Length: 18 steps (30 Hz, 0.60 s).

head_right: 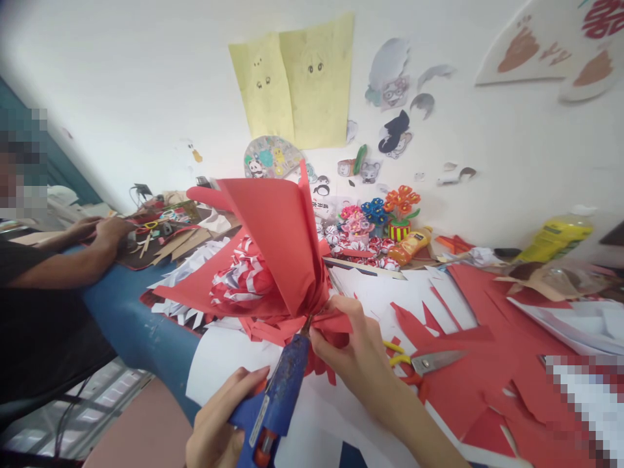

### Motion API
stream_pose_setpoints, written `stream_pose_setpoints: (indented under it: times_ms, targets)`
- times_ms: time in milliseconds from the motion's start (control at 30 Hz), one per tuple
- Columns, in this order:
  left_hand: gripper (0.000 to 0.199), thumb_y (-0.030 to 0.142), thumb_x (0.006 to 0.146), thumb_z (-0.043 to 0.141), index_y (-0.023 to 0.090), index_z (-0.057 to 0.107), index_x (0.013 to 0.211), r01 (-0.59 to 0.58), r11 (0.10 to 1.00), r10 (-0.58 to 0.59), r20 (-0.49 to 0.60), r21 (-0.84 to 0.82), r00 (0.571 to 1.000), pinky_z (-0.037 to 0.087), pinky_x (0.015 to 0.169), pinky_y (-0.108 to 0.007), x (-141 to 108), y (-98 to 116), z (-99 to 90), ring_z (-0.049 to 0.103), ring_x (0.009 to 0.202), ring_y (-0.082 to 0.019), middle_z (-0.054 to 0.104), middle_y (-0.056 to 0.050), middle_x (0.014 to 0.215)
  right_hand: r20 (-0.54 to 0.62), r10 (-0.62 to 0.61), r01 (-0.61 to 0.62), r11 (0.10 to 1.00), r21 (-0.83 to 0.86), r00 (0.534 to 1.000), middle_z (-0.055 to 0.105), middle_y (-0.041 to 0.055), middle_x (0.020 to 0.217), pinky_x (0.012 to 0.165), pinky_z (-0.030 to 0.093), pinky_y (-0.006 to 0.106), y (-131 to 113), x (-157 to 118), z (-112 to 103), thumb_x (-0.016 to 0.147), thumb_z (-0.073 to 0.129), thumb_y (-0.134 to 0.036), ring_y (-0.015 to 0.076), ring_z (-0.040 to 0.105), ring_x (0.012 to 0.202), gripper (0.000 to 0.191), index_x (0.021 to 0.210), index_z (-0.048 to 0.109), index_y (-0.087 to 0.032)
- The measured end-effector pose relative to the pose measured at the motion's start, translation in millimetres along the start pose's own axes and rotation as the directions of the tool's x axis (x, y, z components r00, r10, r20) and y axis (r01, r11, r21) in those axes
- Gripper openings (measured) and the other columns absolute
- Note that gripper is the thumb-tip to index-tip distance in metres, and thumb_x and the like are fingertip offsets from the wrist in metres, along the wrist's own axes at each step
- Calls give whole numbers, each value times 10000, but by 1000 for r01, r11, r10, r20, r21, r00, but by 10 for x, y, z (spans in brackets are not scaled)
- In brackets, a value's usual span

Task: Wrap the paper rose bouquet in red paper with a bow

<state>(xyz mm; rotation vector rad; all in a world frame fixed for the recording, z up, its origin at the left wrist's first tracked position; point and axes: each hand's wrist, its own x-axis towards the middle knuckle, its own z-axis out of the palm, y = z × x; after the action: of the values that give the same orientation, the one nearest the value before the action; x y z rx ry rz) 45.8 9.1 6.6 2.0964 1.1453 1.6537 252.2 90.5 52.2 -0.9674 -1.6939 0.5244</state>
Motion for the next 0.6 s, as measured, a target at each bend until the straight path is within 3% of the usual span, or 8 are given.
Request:
stream_pose_setpoints:
  times_ms: [233, 433, 600]
  targets:
    - [455, 421, 1006, 431, 156, 551, 1356, -72, 996, 74, -48, 45, 996, 403, 596, -293, -36, -3, 11, 510, 713, -196, 512, -75, 827, -89, -25, 20, 998, -61, 996, 696, -5, 858, 609, 557, 289, 40, 29, 15, 815, 719, -279, 189, 687, 691, 367, 1091, 478, -284]
    - [434, 370, 1014, 431, 155, 540, 1375, -73, 994, 77, -42, 78, 996, 415, 615, -302, -28, 2, -14, 512, 733, -200, 531, -84, 850, -145, 181, -186, 982, -22, 973, 668, 27, 881, 676, 574, 367, 147, 143, -64, 763, 750, -442, 243, 695, 772, 469, 1089, 461, -267]
    - [429, 339, 1017, 445, 181, 497, 1412, -54, 994, 48, 67, 94, 997, 437, 621, -285, 12, -77, -54, 522, 729, -186, 549, -70, 860, -191, 287, -251, 949, 192, 939, 657, 13, 969, 776, 586, 379, 292, 308, -251, 743, 770, -404, 221, 706, 843, 553, 1148, 412, -286]
